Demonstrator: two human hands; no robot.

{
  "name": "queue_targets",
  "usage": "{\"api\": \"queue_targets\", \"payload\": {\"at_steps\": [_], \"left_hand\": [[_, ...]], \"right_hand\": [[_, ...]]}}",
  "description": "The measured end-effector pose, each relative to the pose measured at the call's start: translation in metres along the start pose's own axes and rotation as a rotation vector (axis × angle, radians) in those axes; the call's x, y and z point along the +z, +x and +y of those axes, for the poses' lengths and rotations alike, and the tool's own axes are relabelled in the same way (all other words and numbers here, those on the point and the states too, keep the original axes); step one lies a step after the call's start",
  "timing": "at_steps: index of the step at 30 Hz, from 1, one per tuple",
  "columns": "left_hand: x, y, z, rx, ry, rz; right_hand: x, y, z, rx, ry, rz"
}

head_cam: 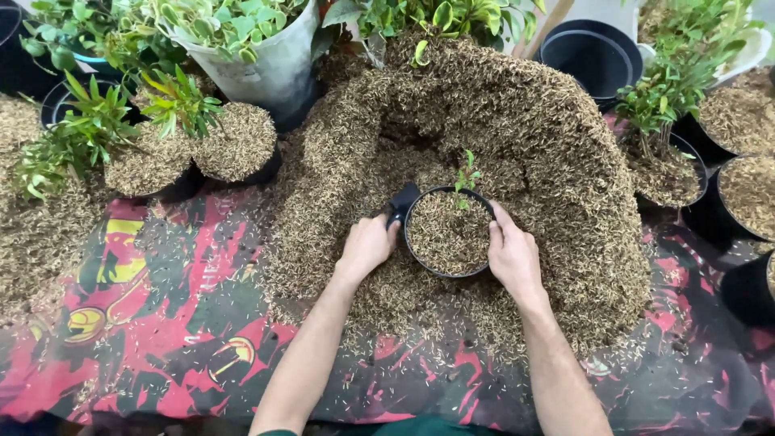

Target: The person places a small plant into a black pot and uses a trowel to scoop and add a brown granular substrate around the plant. They pat the substrate down with their hands and the trowel to secure the plant in place.

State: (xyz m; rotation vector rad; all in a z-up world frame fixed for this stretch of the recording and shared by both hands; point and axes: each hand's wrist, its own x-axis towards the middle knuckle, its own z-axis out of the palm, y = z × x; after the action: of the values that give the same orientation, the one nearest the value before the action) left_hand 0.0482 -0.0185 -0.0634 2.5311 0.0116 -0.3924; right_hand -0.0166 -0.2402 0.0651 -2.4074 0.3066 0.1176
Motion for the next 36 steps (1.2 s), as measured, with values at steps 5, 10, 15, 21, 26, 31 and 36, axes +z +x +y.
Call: {"api": "queue_targets", "payload": {"at_steps": [5,10,15,21,26,31,36], "left_hand": [[-0.003,0.021,0.024,0.131,-0.047,0.074],[-0.012,-0.005,0.020,0.109,0.003,0.086],[-0.042,-0.039,0.005,0.051,0.055,0.160],[-0.084,-0.076,-0.007,0.136,0.086,0.316],[-0.088,-0.092,-0.006,0.259,0.115,0.395],[-0.078,-0.093,0.004,0.365,0.242,0.531],[-0.079,-0.098,0.019,0.451,0.259,0.596]], "right_hand": [[0.004,0.001,0.003,-0.005,0.004,0.019],[0.002,-0.001,0.002,-0.007,0.005,0.020],[-0.010,-0.022,-0.011,0.067,0.003,-0.028],[0.006,-0.025,-0.007,0.040,0.074,0.030],[0.001,0.001,0.006,0.009,0.017,0.016],[0.001,0.002,0.007,-0.027,-0.005,0.002],[0.000,-0.010,0.002,0.005,0.067,0.015]]}}
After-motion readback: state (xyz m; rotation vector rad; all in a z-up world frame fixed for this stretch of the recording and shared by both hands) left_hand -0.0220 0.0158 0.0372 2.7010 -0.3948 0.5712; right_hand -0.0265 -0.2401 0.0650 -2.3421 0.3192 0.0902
